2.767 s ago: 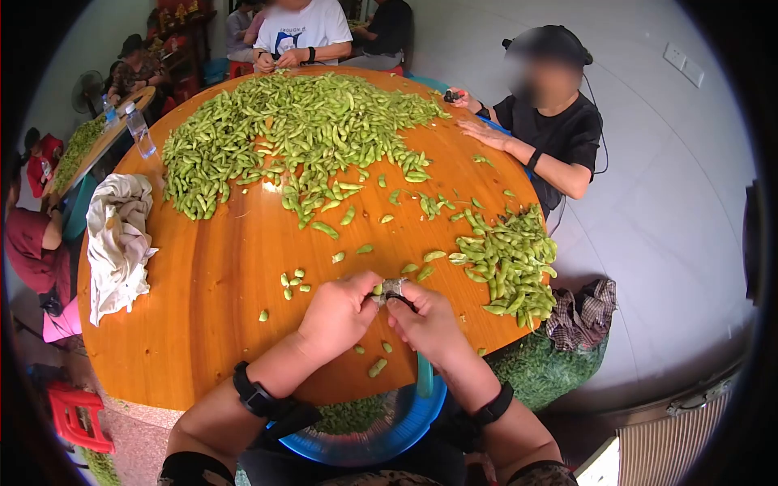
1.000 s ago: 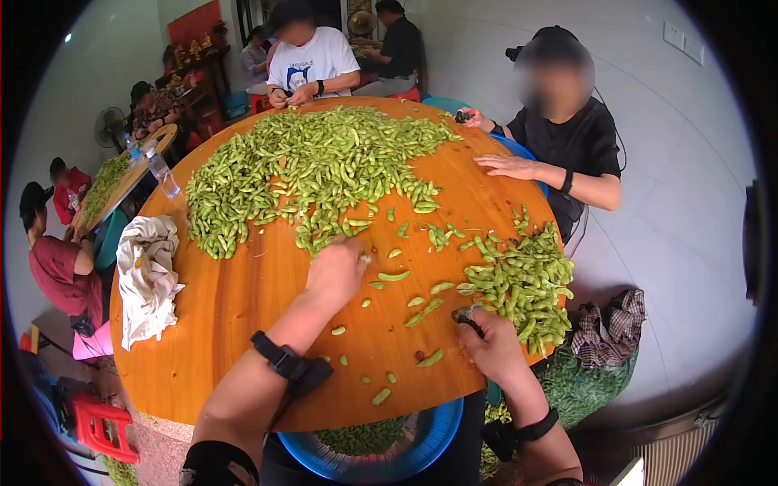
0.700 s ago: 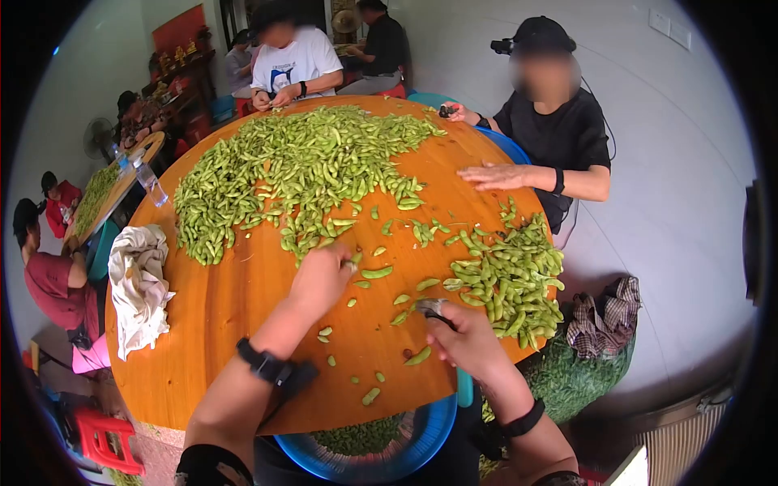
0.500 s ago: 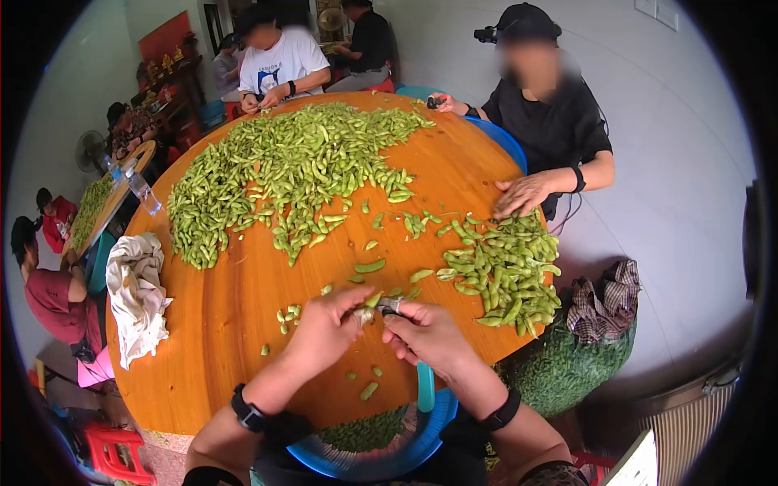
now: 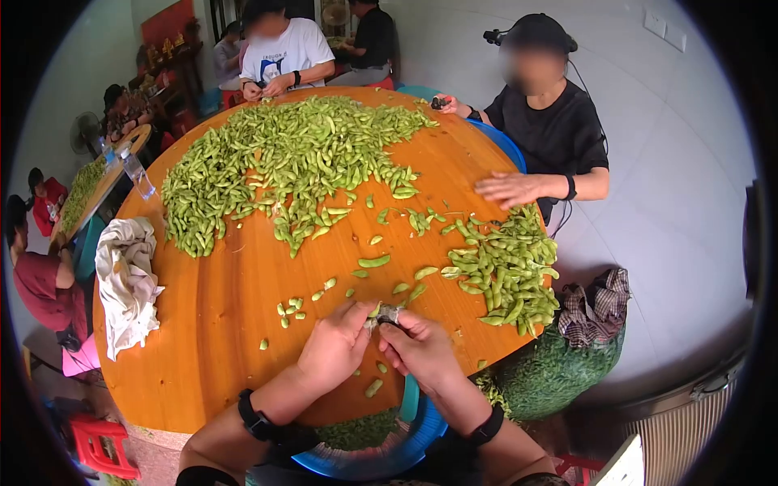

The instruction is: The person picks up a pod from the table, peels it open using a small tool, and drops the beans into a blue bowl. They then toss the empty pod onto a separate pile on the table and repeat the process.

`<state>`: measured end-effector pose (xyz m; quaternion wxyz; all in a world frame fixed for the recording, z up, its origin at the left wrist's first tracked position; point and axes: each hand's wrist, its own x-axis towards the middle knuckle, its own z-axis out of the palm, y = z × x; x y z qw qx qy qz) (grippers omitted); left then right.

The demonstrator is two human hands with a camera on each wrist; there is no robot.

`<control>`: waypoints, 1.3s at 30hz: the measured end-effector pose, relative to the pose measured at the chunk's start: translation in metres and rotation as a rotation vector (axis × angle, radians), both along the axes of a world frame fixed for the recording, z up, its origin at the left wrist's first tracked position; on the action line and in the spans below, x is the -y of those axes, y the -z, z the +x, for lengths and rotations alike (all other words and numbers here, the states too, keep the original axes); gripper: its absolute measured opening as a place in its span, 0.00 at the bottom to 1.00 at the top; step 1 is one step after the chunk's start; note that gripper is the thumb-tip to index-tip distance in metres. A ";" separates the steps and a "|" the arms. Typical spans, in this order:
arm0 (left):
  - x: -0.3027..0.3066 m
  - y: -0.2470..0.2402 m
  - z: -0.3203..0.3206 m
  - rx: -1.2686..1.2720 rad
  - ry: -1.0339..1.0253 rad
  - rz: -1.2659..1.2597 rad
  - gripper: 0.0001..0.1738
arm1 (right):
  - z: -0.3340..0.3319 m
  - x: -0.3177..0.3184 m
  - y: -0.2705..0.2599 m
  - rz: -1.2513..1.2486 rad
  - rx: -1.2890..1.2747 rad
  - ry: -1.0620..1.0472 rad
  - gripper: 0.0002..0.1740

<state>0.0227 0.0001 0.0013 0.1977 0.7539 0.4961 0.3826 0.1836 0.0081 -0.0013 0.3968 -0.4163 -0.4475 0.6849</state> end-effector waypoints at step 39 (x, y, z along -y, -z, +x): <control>-0.002 -0.010 -0.023 -0.219 -0.063 -0.097 0.11 | 0.043 -0.031 -0.014 0.591 0.763 0.067 0.05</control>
